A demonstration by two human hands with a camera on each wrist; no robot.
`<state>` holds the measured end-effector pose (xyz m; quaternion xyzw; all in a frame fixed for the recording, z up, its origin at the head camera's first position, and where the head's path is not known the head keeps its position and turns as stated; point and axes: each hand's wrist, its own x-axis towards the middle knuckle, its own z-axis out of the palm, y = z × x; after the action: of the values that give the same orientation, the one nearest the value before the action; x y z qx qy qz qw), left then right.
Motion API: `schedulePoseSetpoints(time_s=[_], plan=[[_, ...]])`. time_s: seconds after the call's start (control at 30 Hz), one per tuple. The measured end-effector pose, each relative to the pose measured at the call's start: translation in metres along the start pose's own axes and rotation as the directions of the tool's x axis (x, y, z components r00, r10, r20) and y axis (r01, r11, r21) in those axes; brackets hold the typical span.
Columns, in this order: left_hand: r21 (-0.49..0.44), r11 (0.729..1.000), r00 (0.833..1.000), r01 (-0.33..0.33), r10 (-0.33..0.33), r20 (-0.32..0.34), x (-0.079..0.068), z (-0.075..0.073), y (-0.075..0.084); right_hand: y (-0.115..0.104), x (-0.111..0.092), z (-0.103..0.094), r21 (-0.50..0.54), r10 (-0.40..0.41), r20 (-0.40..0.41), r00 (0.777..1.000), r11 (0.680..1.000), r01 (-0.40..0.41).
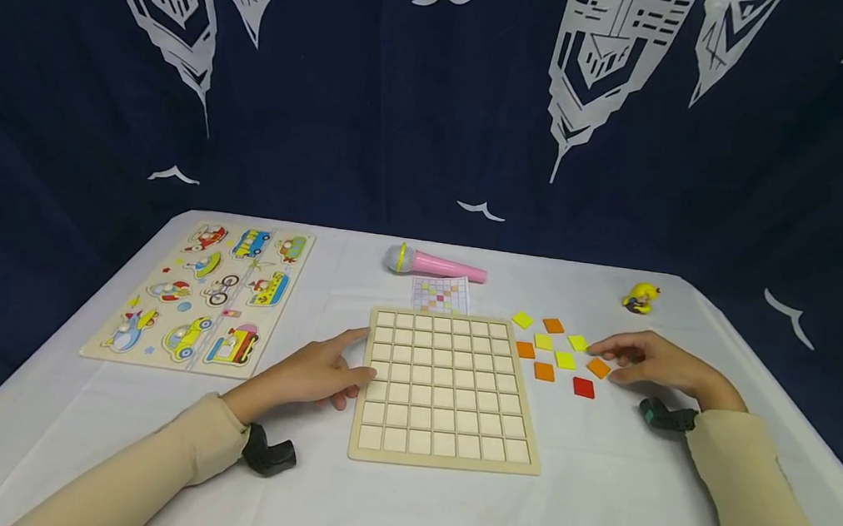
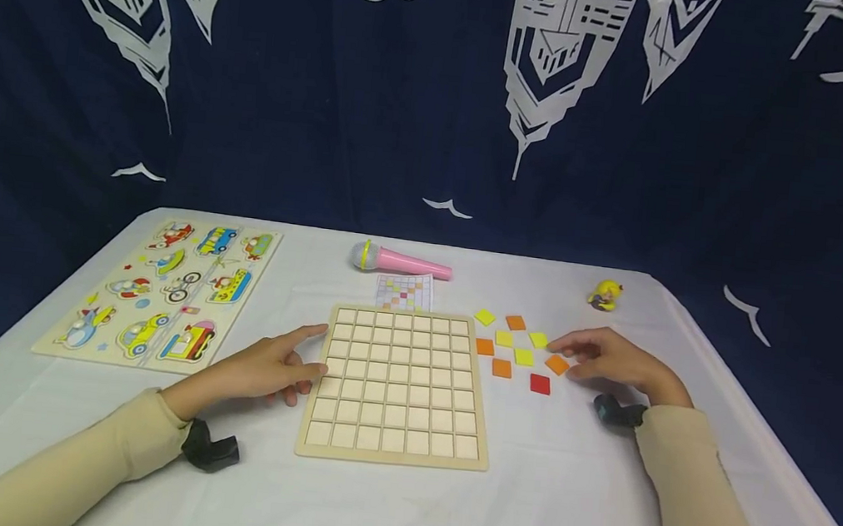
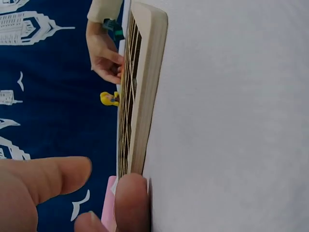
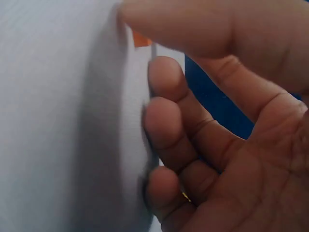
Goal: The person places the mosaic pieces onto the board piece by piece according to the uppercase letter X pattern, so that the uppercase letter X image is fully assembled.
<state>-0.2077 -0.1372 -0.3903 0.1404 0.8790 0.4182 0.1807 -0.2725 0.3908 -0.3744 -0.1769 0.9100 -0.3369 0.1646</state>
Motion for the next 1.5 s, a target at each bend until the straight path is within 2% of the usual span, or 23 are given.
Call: schedulePoseSetpoints(time_s=[0.13,0.3,0.83,1.03,1.33,1.5], plan=[[0.011,1.000,0.999,-0.003,0.003,0.034,0.002,-0.001,-0.003,0.000,0.002,0.000,0.006,0.039,0.003,0.999,0.999,-0.039],[-0.043,0.999,0.998,-0.020,0.022,0.060,0.002,-0.002,-0.007,0.001,0.002,0.000,0.006,0.046,-0.002,0.999,0.999,-0.046],[-0.066,0.997,0.999,-0.039,0.040,0.019,0.002,0.002,-0.010,-0.008,0.003,0.005,-0.035,0.034,-0.065,0.997,0.999,-0.037],[-0.072,0.997,0.999,-0.034,0.035,0.016,0.001,0.003,-0.010,-0.015,0.009,0.013,-0.054,0.011,-0.105,0.994,0.998,-0.017],[-0.082,0.996,0.999,-0.035,0.036,0.012,0.001,0.002,-0.010,-0.029,0.013,0.026,-0.008,-0.090,-0.158,0.983,0.996,0.090],[-0.094,0.995,0.999,-0.046,0.047,0.015,0.001,0.002,-0.011,-0.037,0.014,0.030,-0.001,-0.112,-0.183,0.977,0.993,0.114]])
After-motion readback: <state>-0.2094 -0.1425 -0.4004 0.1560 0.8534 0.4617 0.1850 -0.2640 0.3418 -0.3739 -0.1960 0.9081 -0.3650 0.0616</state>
